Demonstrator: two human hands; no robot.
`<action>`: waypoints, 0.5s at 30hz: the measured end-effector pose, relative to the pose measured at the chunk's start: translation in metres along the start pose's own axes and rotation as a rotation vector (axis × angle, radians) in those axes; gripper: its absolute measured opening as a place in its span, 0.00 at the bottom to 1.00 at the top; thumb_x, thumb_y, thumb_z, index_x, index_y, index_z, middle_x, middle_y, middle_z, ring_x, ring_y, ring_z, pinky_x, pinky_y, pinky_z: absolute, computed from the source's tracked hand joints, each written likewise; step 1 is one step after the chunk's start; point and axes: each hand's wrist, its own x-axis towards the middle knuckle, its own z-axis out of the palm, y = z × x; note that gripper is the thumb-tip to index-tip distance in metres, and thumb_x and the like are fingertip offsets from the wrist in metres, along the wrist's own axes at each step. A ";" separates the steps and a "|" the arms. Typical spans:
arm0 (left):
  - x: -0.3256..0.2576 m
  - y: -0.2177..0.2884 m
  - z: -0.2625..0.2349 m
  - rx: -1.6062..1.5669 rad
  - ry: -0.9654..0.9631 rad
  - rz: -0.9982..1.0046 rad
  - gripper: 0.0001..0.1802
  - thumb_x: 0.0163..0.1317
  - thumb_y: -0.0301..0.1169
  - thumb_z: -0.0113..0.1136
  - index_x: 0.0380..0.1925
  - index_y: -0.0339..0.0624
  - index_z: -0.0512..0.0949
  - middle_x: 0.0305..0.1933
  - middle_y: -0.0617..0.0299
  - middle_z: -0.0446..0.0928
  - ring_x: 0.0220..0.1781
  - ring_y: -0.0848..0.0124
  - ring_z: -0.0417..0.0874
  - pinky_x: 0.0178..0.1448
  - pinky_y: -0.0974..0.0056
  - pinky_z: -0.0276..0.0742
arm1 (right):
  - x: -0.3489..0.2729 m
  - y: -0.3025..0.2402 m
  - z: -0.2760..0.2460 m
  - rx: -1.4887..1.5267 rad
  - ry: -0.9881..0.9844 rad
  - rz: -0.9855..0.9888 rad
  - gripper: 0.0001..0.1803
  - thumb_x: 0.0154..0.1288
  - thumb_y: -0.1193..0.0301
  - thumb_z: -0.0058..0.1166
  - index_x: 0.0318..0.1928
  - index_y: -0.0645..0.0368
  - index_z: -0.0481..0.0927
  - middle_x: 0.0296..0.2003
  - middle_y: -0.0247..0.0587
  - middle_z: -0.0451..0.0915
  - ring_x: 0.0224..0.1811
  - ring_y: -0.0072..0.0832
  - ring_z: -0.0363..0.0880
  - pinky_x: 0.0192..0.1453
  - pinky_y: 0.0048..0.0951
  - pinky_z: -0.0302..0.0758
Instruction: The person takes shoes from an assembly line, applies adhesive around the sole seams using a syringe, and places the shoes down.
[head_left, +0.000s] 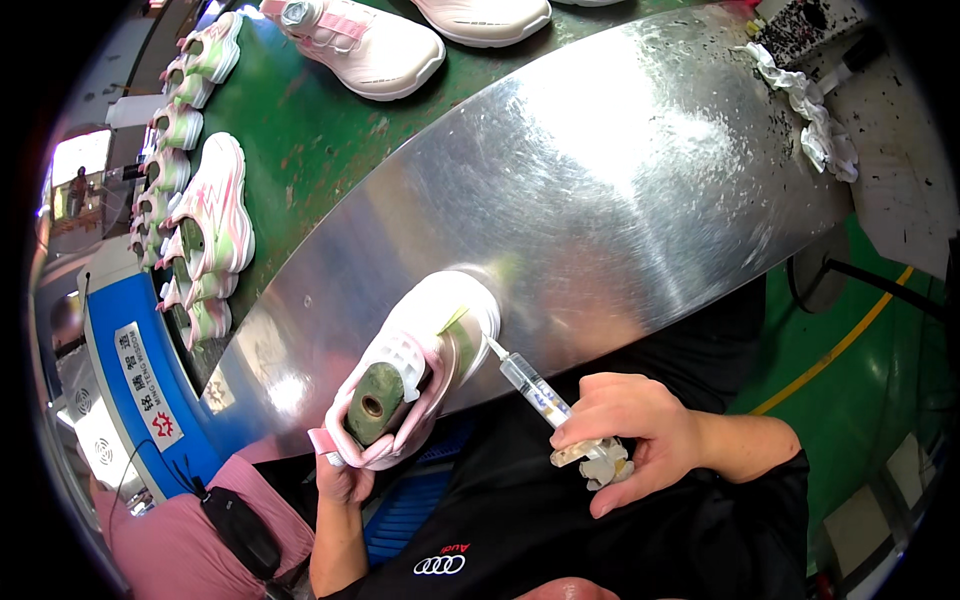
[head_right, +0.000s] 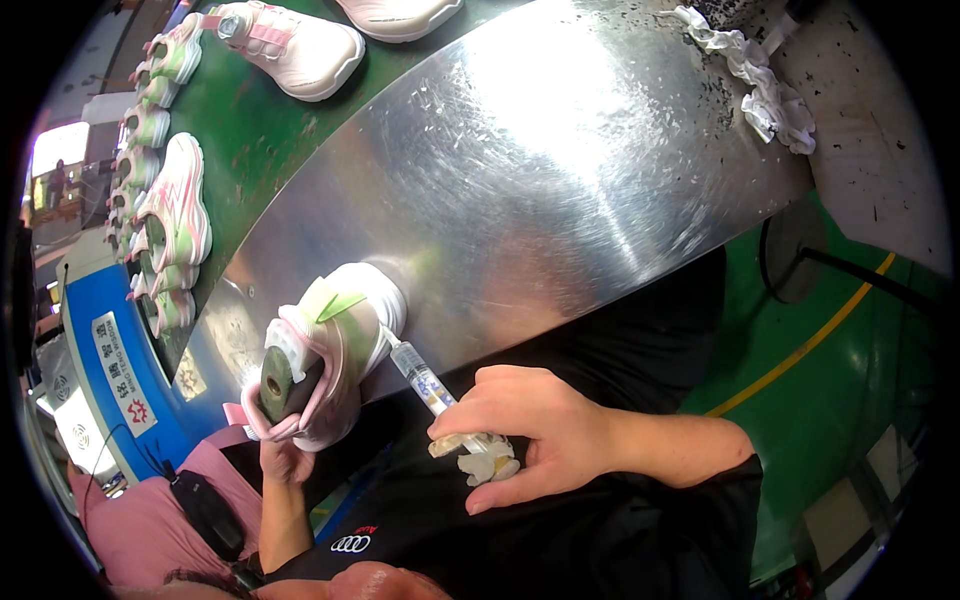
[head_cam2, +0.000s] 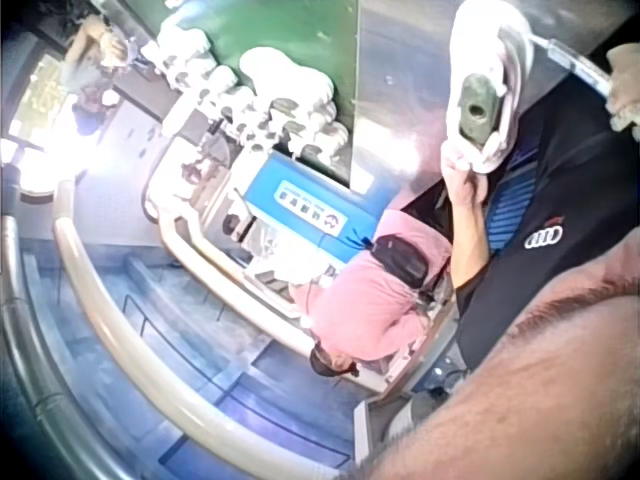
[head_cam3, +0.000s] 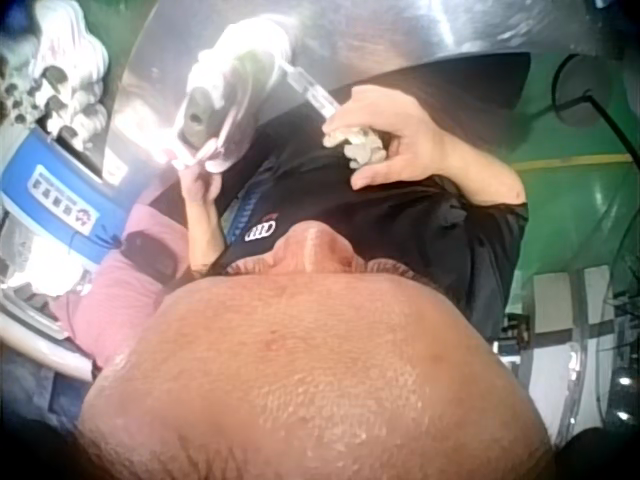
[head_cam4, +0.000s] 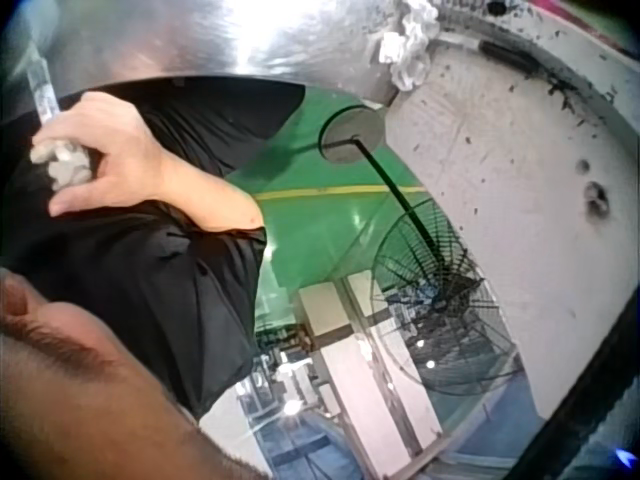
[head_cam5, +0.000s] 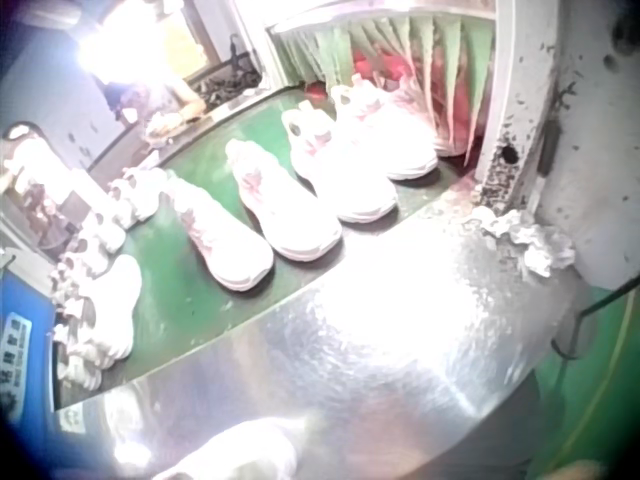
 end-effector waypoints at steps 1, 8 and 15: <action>-0.002 -0.001 0.000 0.132 -0.128 0.015 0.34 0.55 0.24 0.55 0.63 0.45 0.57 0.61 0.49 0.66 0.58 0.58 0.74 0.58 0.60 0.76 | 0.000 -0.001 0.001 -0.019 -0.004 0.001 0.28 0.44 0.63 0.72 0.47 0.59 0.78 0.38 0.36 0.81 0.30 0.33 0.73 0.33 0.30 0.70; -0.018 -0.023 0.004 -0.033 -0.335 -0.132 0.33 0.49 0.27 0.66 0.56 0.32 0.65 0.57 0.47 0.71 0.58 0.56 0.74 0.61 0.53 0.73 | 0.001 -0.008 0.005 -0.067 0.009 -0.004 0.29 0.44 0.62 0.73 0.47 0.60 0.78 0.36 0.36 0.81 0.28 0.32 0.73 0.31 0.30 0.68; -0.019 -0.046 0.031 -0.079 -0.400 -0.237 0.48 0.43 0.26 0.65 0.66 0.30 0.52 0.63 0.44 0.65 0.63 0.53 0.70 0.67 0.50 0.65 | 0.011 -0.021 0.009 -0.115 0.007 -0.016 0.29 0.43 0.62 0.73 0.47 0.59 0.78 0.35 0.35 0.80 0.28 0.33 0.74 0.31 0.30 0.67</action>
